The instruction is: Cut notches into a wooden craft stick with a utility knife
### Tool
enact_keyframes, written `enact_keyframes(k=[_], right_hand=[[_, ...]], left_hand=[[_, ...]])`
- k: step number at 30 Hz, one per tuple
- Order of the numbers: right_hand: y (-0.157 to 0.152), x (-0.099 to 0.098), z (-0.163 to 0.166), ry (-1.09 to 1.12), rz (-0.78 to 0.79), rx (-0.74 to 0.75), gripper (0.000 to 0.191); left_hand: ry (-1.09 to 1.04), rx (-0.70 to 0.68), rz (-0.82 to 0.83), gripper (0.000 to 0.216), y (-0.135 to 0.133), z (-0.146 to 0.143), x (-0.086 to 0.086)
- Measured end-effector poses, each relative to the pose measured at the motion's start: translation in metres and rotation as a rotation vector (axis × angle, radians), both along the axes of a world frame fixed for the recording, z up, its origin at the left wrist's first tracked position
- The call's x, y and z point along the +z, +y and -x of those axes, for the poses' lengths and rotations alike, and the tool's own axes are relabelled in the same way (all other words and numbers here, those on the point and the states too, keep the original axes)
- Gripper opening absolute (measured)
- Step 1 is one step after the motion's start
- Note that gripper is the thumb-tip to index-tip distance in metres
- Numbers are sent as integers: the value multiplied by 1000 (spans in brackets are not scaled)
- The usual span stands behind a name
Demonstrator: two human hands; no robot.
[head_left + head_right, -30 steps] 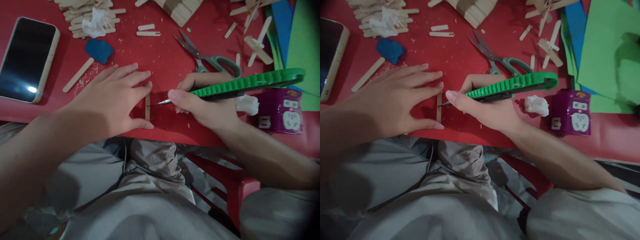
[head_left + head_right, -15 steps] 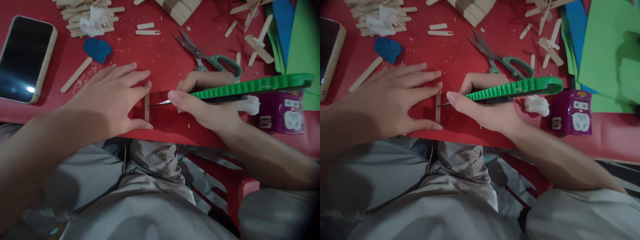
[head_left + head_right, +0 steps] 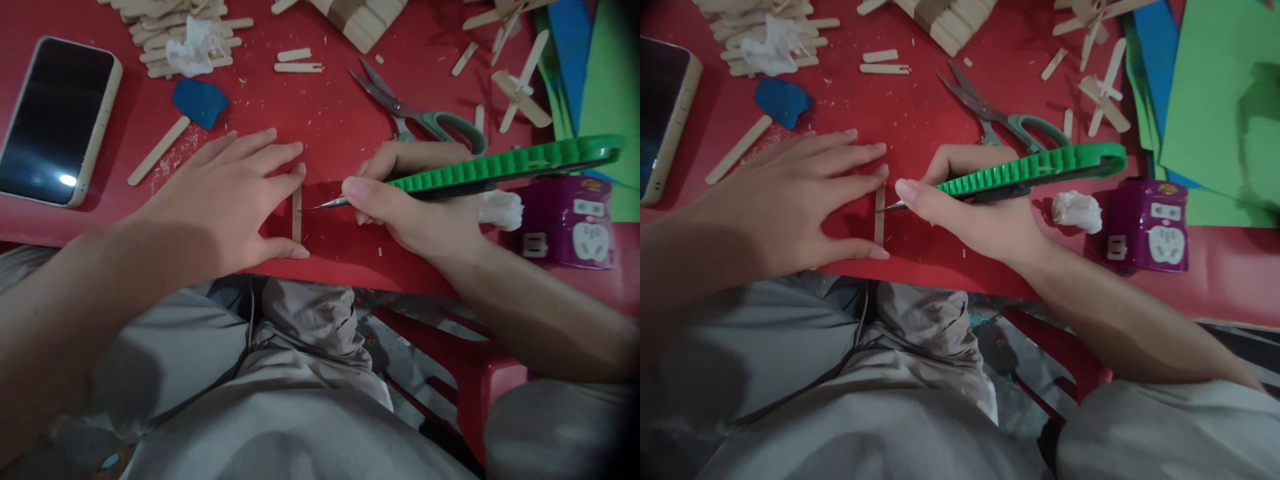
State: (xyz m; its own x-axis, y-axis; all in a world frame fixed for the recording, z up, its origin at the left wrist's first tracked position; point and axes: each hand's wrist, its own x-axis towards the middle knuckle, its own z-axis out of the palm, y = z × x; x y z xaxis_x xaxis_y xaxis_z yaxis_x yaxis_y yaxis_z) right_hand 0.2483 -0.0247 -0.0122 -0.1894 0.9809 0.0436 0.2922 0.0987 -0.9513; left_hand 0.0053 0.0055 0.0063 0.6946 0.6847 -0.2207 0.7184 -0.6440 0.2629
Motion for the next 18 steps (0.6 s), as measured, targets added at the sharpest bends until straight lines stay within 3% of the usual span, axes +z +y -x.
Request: enact_keyframes(k=[5, 12, 18], right_hand=[[-2, -1, 0, -4, -18, -6, 43], [-2, -4, -5, -86, -118, 34, 38], [-2, -6, -6, -87, -101, 21, 40]], left_hand=[[19, 3, -3, 86, 2, 0, -2], [-5, 12, 12, 80, 2, 0, -1], [-14, 3, -3, 77, 3, 0, -3]])
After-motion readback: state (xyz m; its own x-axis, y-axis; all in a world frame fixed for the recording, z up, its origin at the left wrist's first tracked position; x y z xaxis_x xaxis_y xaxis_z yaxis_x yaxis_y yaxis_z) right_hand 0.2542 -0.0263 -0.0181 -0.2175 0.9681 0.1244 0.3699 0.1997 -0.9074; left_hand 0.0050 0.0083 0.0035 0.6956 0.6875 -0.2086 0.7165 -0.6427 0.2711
